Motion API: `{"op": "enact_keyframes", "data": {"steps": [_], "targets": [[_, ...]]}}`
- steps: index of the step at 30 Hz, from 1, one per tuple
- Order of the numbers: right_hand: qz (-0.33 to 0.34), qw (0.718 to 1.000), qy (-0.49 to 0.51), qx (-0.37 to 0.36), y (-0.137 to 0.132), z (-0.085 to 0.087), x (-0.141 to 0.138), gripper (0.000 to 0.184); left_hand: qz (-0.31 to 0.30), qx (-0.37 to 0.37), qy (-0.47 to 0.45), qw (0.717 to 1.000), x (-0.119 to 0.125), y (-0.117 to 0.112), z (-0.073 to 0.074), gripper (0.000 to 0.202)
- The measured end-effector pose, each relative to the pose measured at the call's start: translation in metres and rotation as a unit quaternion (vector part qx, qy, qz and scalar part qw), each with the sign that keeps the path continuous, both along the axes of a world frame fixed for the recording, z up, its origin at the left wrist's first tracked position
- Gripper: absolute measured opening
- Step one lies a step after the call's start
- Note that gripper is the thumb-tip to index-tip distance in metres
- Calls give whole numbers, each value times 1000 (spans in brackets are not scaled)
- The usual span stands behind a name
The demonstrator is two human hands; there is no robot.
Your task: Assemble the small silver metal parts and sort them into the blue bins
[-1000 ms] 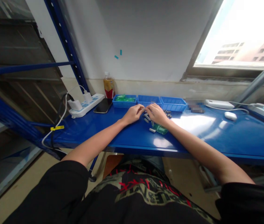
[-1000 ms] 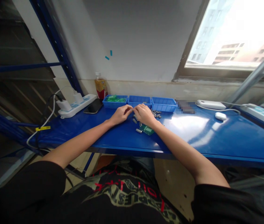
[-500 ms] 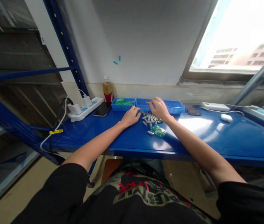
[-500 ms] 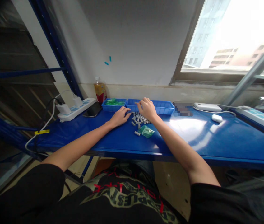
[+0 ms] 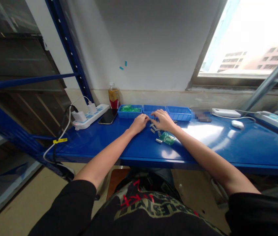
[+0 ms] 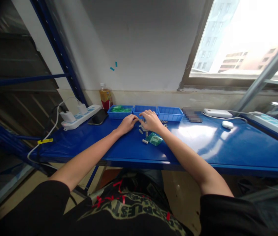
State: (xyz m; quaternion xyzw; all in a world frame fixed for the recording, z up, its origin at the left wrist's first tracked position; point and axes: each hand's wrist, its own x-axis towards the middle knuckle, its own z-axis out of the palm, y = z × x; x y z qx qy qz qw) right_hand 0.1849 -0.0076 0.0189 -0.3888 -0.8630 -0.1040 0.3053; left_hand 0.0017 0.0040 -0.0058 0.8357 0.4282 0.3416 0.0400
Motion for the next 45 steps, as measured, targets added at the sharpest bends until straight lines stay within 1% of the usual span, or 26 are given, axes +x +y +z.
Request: {"op": "enact_keyframes", "data": {"steps": [2, 3, 7, 10, 12, 15, 21, 23, 25, 26, 27, 28, 29, 31, 33, 35, 36, 38, 40, 43, 45], "targets": [[57, 998, -7, -6, -4, -4, -8, 26, -18, 0, -45, 999, -3, 0, 0, 21], [70, 998, 4, -5, -4, -6, -11, 26, -26, -1, -71, 997, -5, -1, 1, 20], [73, 996, 57, 7, 3, -12, -16, 18, -41, -24, -178, 983, -7, -2, 1, 18], [72, 995, 69, 18, 7, -11, -12, 11, -50, -35, -211, 975, -5, -3, 3, 18], [69, 995, 72, 22, 7, -10, -9, 8, -58, -43, -211, 975, -3, -4, 5, 20], [57, 995, 75, 15, 6, -9, -8, 10, -60, -45, -194, 978, -1, -8, 9, 23], [31, 996, 88, -2, 5, -9, -10, 25, -90, -3, -149, 985, -2, -11, 15, 23], [30, 994, 105, -8, 5, -8, -10, 24, -81, 1, -138, 987, -3, -12, 16, 22], [34, 990, 134, -18, 3, -8, -9, 15, -68, -1, -127, 990, -4, -13, 18, 24], [41, 988, 146, -22, 2, -7, -9, 15, -65, -3, -121, 990, -4, -14, 19, 26], [51, 987, 153, -24, 1, -7, -9, 20, -64, -5, -118, 991, -4, -15, 21, 27], [62, 986, 153, -22, 0, -7, -9, 23, -65, -6, -114, 991, -4, -16, 22, 29], [71, 986, 147, -19, -2, -6, -9, 23, -67, -7, -111, 992, -4, -17, 23, 31], [72, 989, 126, -12, -5, -4, -9, 15, -61, -8, -106, 992, -3, -17, 23, 38], [53, 993, 105, -8, -7, 0, -10, 14, -34, -12, -104, 994, -4, -15, 22, 46], [20, 996, 82, 2, -4, 4, -9, 20, 11, -14, -90, 996, -5, -11, 19, 50], [-1, 997, 74, 11, -1, 6, -7, 24, 37, -10, -75, 996, -7, -8, 17, 48], [-52, 995, 74, 33, 10, 9, -2, 29, 89, -2, -28, 996, -10, -4, 13, 37], [-114, 988, 89, 55, 22, 9, 6, 29, 131, 0, 22, 991, -12, 0, 9, 30], [-191, 976, 89, 64, 38, 3, 18, 28, 164, -15, 70, 984, -14, 4, 3, 30], [-213, 972, 76, 56, 41, -1, 22, 30, 176, -29, 89, 980, -13, 8, -1, 25]]}}
